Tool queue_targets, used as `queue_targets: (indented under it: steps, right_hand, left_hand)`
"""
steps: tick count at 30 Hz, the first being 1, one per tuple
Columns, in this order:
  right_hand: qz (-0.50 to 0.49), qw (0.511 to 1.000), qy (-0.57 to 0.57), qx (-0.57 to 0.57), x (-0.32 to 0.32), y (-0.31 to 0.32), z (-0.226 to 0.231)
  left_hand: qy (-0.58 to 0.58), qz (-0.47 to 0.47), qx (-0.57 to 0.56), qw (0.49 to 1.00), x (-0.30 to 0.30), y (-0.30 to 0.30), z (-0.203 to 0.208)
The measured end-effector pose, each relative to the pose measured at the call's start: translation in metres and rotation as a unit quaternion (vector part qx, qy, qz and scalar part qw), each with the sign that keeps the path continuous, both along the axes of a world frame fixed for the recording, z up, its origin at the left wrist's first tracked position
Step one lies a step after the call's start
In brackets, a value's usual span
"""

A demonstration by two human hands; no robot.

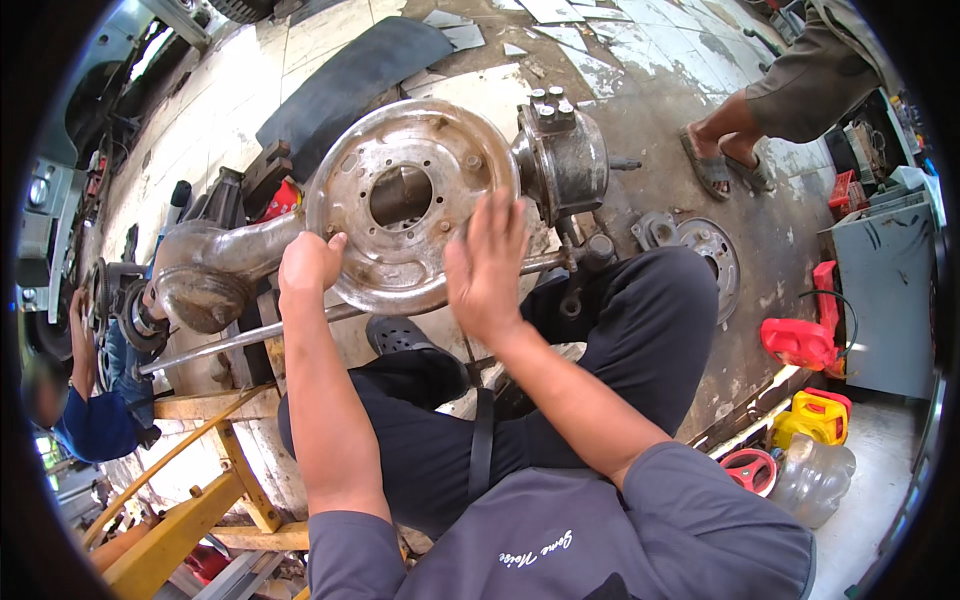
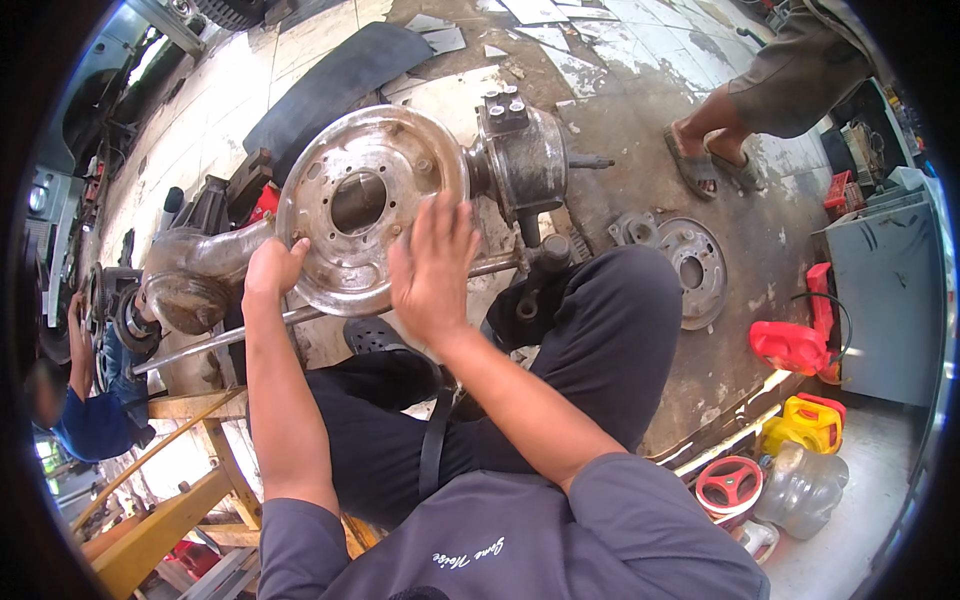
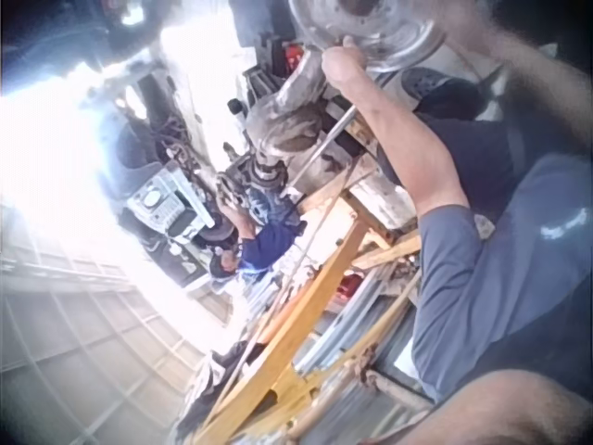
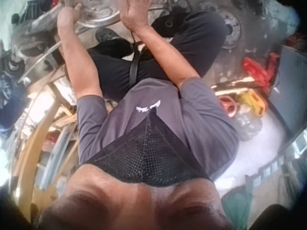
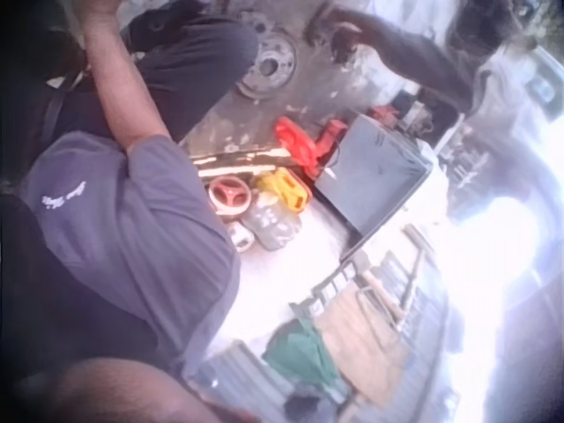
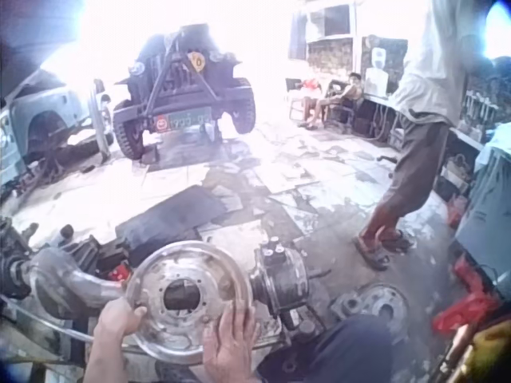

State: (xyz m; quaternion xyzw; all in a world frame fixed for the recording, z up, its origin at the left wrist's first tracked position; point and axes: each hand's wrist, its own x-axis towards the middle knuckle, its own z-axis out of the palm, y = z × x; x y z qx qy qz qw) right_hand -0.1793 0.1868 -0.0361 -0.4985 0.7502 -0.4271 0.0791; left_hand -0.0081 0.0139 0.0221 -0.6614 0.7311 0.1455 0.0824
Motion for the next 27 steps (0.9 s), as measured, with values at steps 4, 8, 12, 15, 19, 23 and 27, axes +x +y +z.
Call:
queue_targets:
  steps: [4, 8, 12, 15, 19, 23, 27]
  right_hand:
    - [-0.064, 0.978, -0.179, -0.083, -0.023, -0.021, 0.003]
    - [-0.011, 0.998, -0.043, -0.043, -0.001, 0.002, 0.002]
    - [-0.071, 0.943, -0.317, -0.078, -0.033, -0.026, 0.014]
    - [-0.057, 0.992, -0.067, -0.09, -0.01, -0.013, -0.001]
    - [-0.018, 0.995, -0.067, -0.065, 0.003, -0.003, 0.004]
    - [-0.089, 0.961, -0.245, -0.093, -0.016, -0.02, 0.011]
    - [-0.017, 0.996, -0.074, -0.056, 0.01, 0.001, 0.007]
  left_hand:
    - [-0.012, 0.009, -0.014, 1.0, -0.004, 0.005, 0.003]
    - [-0.032, 0.02, 0.013, 0.999, -0.008, 0.002, 0.006]
    - [-0.035, 0.007, -0.005, 0.999, -0.001, 0.003, 0.001]
    - [-0.021, -0.006, -0.028, 0.999, -0.006, 0.0, -0.003]
    - [-0.044, 0.01, 0.019, 0.999, -0.008, 0.001, 0.005]
    - [-0.006, -0.023, -0.046, 0.999, 0.0, 0.003, -0.005]
    - [-0.018, -0.008, -0.015, 1.0, -0.003, 0.003, 0.002]
